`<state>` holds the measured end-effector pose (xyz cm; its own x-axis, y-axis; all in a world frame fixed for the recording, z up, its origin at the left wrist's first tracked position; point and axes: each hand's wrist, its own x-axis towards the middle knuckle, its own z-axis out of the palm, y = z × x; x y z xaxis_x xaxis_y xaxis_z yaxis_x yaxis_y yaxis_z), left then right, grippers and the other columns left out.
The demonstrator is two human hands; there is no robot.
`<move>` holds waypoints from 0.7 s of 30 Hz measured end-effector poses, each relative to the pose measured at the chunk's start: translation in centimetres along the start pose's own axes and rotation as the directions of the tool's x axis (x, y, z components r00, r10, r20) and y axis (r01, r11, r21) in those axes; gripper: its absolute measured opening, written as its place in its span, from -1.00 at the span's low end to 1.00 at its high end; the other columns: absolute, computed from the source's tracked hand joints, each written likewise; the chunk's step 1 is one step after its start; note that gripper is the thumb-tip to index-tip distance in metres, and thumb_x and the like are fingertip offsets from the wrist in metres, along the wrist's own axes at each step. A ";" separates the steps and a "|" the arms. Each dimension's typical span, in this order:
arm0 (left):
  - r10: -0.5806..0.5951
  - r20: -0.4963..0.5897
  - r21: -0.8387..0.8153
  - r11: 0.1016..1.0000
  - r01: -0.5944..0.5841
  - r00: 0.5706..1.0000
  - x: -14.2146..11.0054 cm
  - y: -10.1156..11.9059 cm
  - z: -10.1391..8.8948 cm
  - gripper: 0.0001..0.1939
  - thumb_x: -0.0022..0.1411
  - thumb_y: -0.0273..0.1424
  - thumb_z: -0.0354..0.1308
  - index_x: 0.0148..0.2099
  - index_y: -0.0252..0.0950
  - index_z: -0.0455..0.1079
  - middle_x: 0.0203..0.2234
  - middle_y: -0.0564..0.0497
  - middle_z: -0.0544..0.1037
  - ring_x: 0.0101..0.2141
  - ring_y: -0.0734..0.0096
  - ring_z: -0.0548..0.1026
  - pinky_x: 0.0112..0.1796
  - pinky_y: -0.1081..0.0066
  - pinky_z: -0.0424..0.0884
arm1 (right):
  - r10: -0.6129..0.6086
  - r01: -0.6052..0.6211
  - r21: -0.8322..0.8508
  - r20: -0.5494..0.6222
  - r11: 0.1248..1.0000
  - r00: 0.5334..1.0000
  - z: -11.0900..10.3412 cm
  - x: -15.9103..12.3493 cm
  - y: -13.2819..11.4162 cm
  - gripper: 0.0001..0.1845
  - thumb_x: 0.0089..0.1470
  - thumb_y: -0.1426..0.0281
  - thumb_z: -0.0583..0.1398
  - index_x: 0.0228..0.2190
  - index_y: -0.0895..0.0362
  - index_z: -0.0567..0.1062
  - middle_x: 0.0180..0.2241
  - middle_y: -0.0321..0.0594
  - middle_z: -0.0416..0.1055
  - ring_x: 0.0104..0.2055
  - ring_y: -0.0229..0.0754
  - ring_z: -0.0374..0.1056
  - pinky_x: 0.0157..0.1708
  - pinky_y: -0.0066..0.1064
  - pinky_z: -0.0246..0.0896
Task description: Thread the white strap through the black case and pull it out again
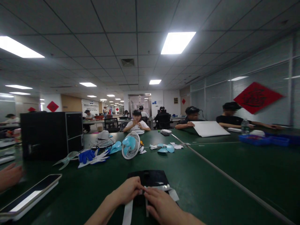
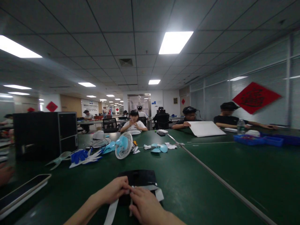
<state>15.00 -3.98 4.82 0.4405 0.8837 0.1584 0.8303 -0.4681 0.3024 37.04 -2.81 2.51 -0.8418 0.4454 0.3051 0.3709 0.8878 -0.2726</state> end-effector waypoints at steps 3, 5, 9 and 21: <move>0.008 0.004 -0.001 1.000 -0.008 1.000 -0.1 -0.1 0.0 -0.74 0.29 -0.35 -0.01 -0.11 -0.07 0.50 -0.27 0.07 0.41 -0.25 0.45 0.38 -0.23 0.48 0.25 | 0.040 -0.041 0.048 0.030 0.998 0.999 -1.2 0.3 -0.3 -0.57 0.18 0.30 0.08 0.05 0.14 0.42 0.14 -0.06 0.34 0.18 0.01 0.22 0.21 -0.21 0.02; 0.017 0.008 -0.010 1.000 -0.017 1.000 -0.3 0.0 -0.2 -0.73 0.31 -0.32 -0.03 -0.09 -0.05 0.48 -0.25 0.07 0.41 -0.23 0.44 0.38 -0.22 0.47 0.25 | 0.043 -0.049 0.108 0.057 0.993 0.997 -2.4 0.2 -0.5 -0.60 0.20 0.28 0.06 0.03 0.10 0.44 0.08 -0.11 0.41 0.12 -0.02 0.29 0.15 -0.25 0.10; 0.026 0.037 -0.039 0.999 -0.024 0.999 -0.7 0.7 -1.0 -0.71 0.34 -0.25 -0.06 -0.09 -0.06 0.48 -0.22 0.05 0.41 -0.21 0.41 0.37 -0.20 0.45 0.25 | 0.096 -0.116 0.201 0.105 0.973 0.990 -4.9 -0.6 -0.5 -0.61 0.25 0.27 0.00 0.01 0.04 0.45 0.01 -0.17 0.47 0.03 -0.07 0.37 0.07 -0.29 0.18; -0.033 0.062 -0.071 0.997 0.037 0.998 -2.7 0.8 -2.0 -0.68 0.36 -0.24 -0.12 -0.02 -0.03 0.44 -0.09 0.04 0.36 -0.12 0.38 0.35 -0.13 0.40 0.26 | 0.111 -0.125 0.182 0.086 0.975 0.990 -7.1 -3.5 2.4 -0.59 0.26 0.29 -0.03 -0.01 0.09 0.49 0.01 -0.14 0.46 0.08 -0.09 0.32 0.14 -0.27 0.11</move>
<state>13.80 -6.78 6.52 0.4330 0.8969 0.0901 0.8199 -0.4334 0.3741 43.65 -1.42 7.24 -0.8260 0.5293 0.1938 0.3955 0.7893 -0.4697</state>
